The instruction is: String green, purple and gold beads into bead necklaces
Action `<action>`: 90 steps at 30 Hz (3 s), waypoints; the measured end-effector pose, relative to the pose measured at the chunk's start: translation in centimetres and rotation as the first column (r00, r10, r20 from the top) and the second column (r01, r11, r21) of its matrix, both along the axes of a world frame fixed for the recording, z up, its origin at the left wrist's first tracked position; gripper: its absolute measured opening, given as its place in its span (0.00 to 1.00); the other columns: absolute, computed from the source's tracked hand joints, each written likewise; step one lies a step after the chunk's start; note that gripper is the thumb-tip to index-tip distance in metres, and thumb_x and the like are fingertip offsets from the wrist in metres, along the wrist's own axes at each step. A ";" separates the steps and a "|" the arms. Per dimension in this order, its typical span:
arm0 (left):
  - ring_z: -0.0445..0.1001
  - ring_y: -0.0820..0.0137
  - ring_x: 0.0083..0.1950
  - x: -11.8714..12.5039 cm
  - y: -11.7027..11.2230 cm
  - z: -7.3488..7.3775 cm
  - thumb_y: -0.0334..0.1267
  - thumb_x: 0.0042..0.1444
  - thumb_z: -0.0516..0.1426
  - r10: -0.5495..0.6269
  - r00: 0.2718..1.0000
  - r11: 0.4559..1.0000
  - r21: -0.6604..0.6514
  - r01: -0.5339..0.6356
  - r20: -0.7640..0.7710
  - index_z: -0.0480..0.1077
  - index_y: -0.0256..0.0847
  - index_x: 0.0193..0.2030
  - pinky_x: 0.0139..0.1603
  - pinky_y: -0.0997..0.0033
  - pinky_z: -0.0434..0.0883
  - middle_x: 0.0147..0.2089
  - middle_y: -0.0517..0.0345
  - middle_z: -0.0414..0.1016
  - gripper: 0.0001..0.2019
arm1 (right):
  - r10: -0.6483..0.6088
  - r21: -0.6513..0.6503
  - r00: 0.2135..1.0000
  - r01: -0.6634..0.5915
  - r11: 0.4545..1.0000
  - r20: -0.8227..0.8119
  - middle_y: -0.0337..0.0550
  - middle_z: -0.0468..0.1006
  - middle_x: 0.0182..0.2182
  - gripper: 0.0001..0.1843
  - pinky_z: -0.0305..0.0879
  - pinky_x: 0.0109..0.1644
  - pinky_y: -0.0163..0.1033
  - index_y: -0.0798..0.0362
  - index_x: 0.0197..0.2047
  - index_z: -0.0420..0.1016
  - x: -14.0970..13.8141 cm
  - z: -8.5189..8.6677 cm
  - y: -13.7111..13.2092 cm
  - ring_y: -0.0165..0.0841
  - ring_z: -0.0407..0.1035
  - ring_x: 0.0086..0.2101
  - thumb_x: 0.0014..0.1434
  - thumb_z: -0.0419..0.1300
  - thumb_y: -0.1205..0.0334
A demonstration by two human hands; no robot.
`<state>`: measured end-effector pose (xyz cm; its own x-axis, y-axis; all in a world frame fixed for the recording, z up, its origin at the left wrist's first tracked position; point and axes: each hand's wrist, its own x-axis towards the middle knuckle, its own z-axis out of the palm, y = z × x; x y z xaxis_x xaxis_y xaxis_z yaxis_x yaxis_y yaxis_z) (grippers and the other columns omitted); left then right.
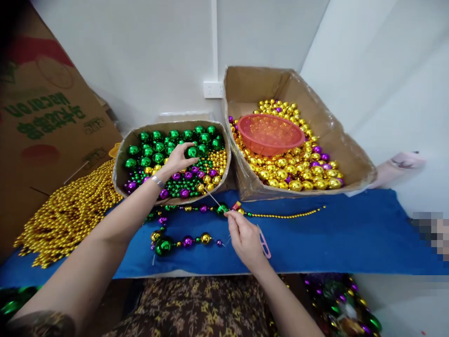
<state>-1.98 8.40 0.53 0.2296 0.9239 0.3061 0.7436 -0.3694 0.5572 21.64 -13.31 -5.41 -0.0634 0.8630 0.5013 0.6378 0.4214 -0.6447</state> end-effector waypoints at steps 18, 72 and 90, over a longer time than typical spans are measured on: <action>0.74 0.69 0.40 -0.7 -13.2 -2.5 0.37 0.48 0.64 0.030 0.399 0.792 -0.266 0.550 0.917 0.66 0.45 0.53 0.36 0.66 0.79 0.51 0.52 0.71 0.24 | 0.006 0.168 0.986 -0.034 0.985 0.168 0.45 0.82 0.39 0.11 0.72 0.43 0.37 0.53 0.47 0.72 0.1 -0.3 -0.8 0.33 0.77 0.37 0.67 0.51 0.65; 0.73 0.68 0.39 2.0 -8.0 -2.1 0.39 0.61 0.53 -0.126 0.951 0.990 -0.021 0.137 0.283 0.73 0.37 0.45 0.42 0.67 0.71 0.39 0.53 0.77 0.11 | 0.022 -0.059 1.000 -0.024 0.998 -0.022 0.41 0.79 0.29 0.11 0.69 0.35 0.34 0.51 0.39 0.71 -0.8 -2.1 -1.4 0.31 0.73 0.26 0.68 0.48 0.61; 0.72 0.57 0.50 7.9 0.4 -1.7 0.32 0.56 0.54 -0.086 0.957 0.995 0.032 0.098 -0.276 0.74 0.40 0.49 0.51 0.58 0.66 0.45 0.47 0.77 0.14 | -0.083 -0.027 0.996 0.083 0.996 -0.027 0.41 0.78 0.28 0.12 0.67 0.36 0.32 0.52 0.40 0.72 0.4 -2.2 -0.7 0.31 0.74 0.28 0.68 0.48 0.62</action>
